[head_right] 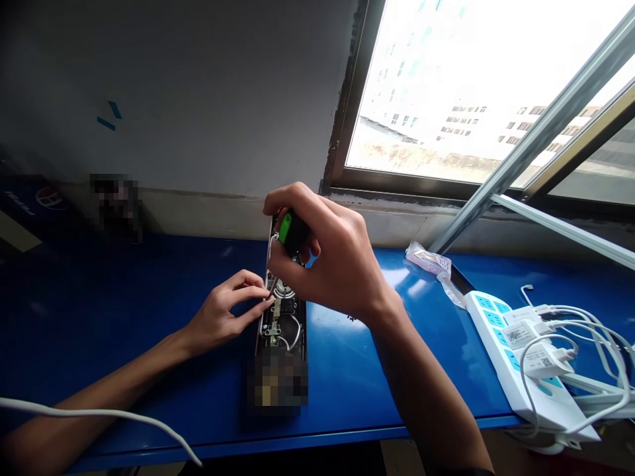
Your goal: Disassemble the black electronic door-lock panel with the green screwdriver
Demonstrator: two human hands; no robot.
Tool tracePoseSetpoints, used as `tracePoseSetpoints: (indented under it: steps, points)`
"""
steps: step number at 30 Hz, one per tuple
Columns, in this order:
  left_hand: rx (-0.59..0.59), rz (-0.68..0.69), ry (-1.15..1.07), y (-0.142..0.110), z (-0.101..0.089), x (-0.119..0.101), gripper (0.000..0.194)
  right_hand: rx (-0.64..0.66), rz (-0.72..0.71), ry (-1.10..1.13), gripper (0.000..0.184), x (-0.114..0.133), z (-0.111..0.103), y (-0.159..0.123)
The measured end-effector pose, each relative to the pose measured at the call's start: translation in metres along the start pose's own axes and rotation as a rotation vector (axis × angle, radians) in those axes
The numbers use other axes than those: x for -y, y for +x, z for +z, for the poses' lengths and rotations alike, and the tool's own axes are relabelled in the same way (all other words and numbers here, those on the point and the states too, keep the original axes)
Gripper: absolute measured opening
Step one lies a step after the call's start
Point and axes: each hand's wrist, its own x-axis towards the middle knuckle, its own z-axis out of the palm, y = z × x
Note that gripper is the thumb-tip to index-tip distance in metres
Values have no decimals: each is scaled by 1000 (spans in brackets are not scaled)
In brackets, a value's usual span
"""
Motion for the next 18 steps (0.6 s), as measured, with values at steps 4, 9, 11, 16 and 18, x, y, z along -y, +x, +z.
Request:
tracePoseSetpoints:
  steps: [4, 9, 11, 16, 18]
  points:
    - [8, -34, -9, 0, 0, 0, 23, 7, -12, -12, 30, -2, 0, 0]
    - [-15, -28, -34, 1, 2, -2, 14, 33, -27, 5, 28, -3, 1, 0]
    - [-13, -35, -33, 2, 1, -4, 14, 36, -27, 2, 28, -3, 2, 0]
    - [-3, -14, 15, 1, -2, -9, 16, 55, -22, -43, 30, -6, -7, 1]
    - [4, 14, 25, 1, -4, -12, 18, 127, -13, -71, 32, -10, -17, 2]
